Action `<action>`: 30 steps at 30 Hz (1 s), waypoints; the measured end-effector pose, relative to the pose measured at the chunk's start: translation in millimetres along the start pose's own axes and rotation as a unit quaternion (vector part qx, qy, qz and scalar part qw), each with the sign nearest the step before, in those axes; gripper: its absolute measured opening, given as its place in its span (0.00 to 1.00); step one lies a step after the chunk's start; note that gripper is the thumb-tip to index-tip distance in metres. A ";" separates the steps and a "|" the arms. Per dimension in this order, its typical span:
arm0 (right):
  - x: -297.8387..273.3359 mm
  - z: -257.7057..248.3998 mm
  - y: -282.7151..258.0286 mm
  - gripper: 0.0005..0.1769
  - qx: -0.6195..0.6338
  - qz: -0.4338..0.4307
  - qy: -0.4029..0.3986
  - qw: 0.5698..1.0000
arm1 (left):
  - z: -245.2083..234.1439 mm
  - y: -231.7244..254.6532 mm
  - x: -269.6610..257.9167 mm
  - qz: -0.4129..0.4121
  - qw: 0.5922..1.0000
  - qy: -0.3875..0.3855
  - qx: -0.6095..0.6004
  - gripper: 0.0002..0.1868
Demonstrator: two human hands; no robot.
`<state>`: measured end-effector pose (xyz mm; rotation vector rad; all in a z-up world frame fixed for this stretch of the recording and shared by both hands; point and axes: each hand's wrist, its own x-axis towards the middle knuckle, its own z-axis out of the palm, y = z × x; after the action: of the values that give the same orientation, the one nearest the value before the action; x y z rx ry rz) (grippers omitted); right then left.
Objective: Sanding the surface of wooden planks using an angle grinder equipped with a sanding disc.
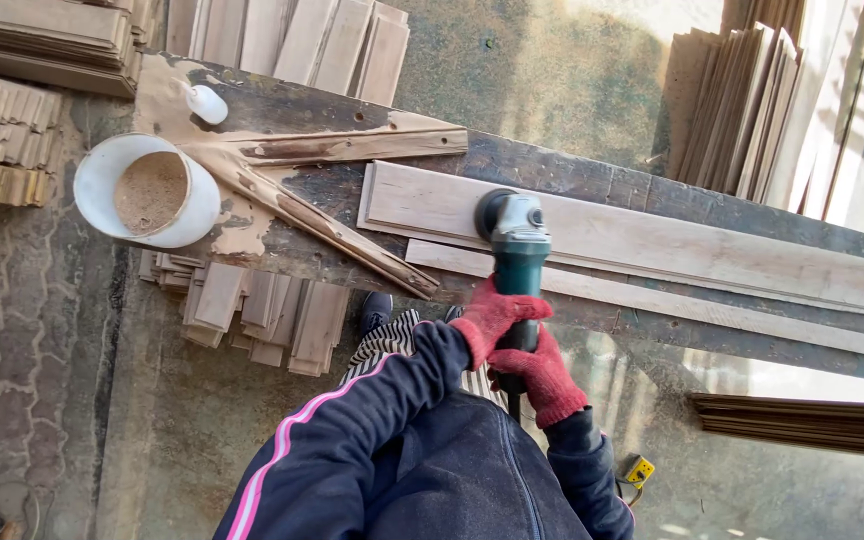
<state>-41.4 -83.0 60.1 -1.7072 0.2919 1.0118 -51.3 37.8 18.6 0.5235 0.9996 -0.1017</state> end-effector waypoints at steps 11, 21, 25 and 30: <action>-12.3 39.6 -27.3 0.30 -0.077 0.021 -0.120 0.990 | -47.9 0.4 -13.2 0.038 0.992 0.115 -0.031 0.35; -23.1 1.7 -10.2 0.28 -0.022 0.007 0.012 1.000 | 5.8 -10.3 1.7 0.012 1.000 -0.008 -0.007 0.33; -19.9 7.6 -8.9 0.29 0.000 0.008 -0.002 1.000 | -3.2 -8.9 -4.7 -0.001 1.000 0.004 -0.020 0.33; -18.2 36.5 -29.3 0.33 -0.048 0.031 -0.059 0.997 | -35.7 6.4 -5.7 0.024 0.996 0.041 -0.070 0.35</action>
<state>-51.4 -44.7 91.0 -1.7254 0.2248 1.1834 -80.1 59.1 10.3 0.4262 1.0642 0.0329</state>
